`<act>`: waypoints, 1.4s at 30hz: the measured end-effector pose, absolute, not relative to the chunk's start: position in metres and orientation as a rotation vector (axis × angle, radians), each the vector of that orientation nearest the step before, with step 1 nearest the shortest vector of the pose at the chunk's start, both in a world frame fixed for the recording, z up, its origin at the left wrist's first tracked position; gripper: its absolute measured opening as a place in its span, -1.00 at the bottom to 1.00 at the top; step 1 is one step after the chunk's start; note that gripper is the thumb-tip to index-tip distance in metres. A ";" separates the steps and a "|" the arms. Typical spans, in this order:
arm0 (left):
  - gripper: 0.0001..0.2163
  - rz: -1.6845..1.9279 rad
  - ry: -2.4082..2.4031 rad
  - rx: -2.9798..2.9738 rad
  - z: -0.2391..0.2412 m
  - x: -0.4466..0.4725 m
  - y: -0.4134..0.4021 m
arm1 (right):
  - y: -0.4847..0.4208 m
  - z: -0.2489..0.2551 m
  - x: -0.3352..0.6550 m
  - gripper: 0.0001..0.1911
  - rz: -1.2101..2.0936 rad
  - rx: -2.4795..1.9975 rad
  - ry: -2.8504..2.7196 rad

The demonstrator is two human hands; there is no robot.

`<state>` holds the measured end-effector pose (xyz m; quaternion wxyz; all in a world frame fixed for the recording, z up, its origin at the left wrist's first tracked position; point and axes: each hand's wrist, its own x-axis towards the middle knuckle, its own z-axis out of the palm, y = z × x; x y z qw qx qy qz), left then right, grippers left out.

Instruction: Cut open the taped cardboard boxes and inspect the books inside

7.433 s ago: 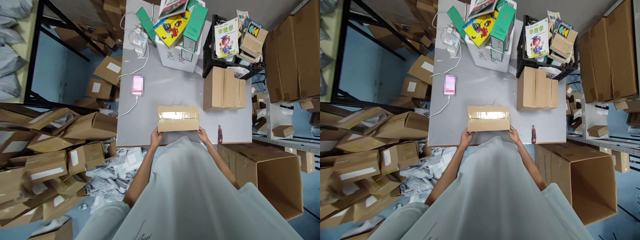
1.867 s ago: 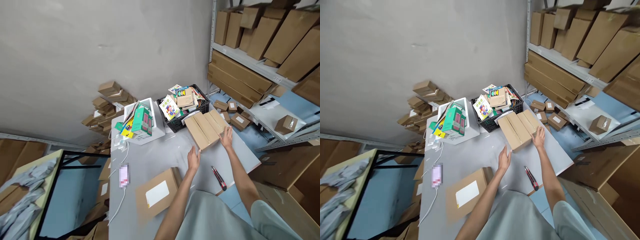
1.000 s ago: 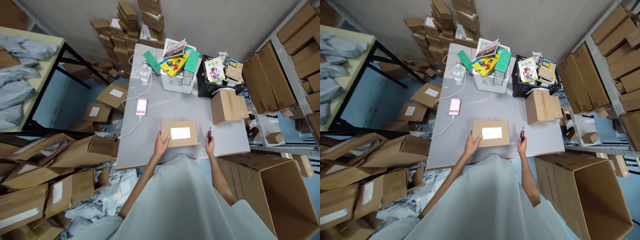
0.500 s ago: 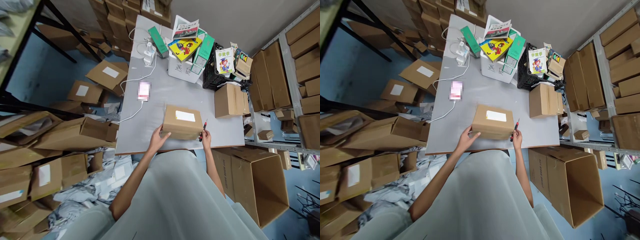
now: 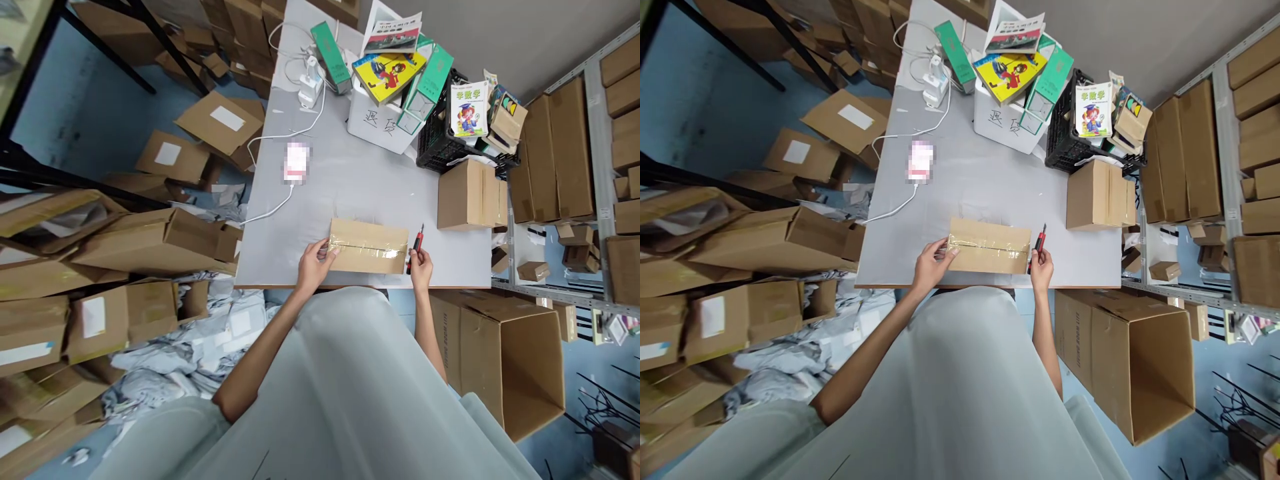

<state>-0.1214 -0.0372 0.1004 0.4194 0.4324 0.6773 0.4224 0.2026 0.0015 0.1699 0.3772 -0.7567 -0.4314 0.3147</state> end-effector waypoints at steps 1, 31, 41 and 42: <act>-0.43 1.073 1.688 1.077 0.097 -0.121 -0.035 | 0.004 0.176 0.202 -0.31 0.740 -1.939 -1.143; -0.12 1.210 1.468 0.932 0.056 -0.119 -0.022 | 0.042 0.277 0.077 -0.31 0.381 -1.338 -3.341; -0.20 1.213 1.589 0.962 0.060 -0.120 -0.021 | 0.058 0.302 0.078 -0.36 0.259 -1.373 -3.489; -0.21 1.217 1.598 0.974 0.061 -0.120 -0.021 | 0.059 0.305 0.090 -0.35 0.248 -1.421 -3.485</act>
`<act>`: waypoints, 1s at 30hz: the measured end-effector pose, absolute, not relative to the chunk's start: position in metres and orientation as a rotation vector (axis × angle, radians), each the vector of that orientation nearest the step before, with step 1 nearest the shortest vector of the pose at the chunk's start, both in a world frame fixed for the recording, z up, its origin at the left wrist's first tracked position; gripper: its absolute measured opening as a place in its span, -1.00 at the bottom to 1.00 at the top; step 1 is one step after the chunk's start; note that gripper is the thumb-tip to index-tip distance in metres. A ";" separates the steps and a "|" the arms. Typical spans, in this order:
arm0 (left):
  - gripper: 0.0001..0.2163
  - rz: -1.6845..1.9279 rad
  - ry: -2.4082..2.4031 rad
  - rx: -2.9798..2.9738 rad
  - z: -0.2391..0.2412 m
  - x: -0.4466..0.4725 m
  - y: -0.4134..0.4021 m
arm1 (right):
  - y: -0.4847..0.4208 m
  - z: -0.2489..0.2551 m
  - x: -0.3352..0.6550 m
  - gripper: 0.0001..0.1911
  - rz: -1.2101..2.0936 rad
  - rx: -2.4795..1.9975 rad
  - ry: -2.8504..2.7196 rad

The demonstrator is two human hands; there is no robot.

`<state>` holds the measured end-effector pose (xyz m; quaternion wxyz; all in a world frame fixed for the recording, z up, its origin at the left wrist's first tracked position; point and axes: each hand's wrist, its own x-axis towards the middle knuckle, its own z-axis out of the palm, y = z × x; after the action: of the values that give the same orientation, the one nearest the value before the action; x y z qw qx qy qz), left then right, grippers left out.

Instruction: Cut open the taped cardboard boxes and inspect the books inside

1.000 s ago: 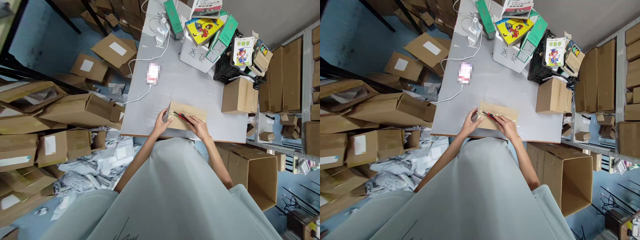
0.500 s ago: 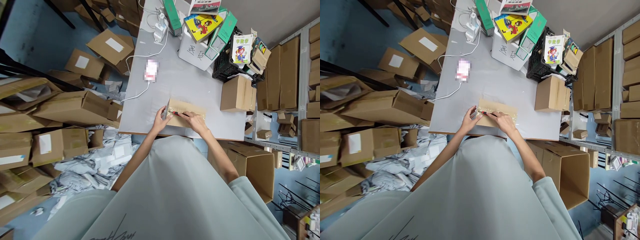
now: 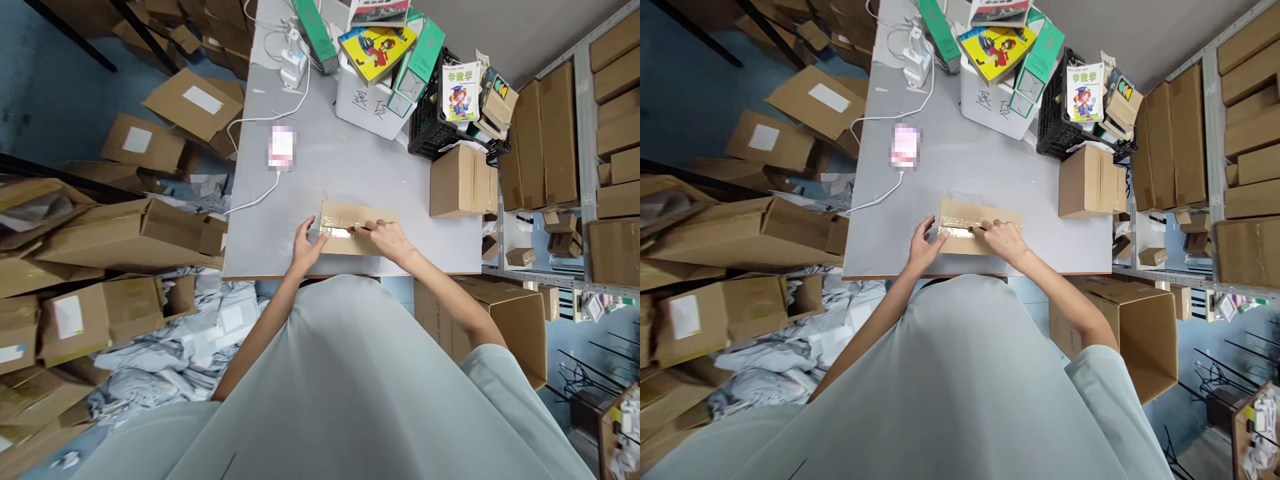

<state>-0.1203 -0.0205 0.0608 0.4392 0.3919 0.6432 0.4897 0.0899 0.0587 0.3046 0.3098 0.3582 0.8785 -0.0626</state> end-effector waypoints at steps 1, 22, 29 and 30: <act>-0.22 1.221 1.604 0.984 0.061 -0.120 -0.020 | 0.059 0.307 0.105 -0.32 -0.156 0.974 2.293; -0.17 1.197 1.541 0.890 0.055 -0.120 -0.016 | 0.004 0.269 0.358 -0.48 -0.432 2.080 2.019; -0.18 1.226 1.600 0.991 0.063 -0.115 -0.018 | -0.031 0.163 0.296 -0.50 -1.577 3.177 1.412; -0.18 1.224 1.610 1.012 0.065 -0.114 -0.018 | -0.032 0.146 0.279 -0.48 -1.671 3.210 1.321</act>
<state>-0.1144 -0.0182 0.0652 0.4260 0.4047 0.6443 0.4895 0.2791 -0.0320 0.1456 -0.3479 0.7811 0.3215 -0.4067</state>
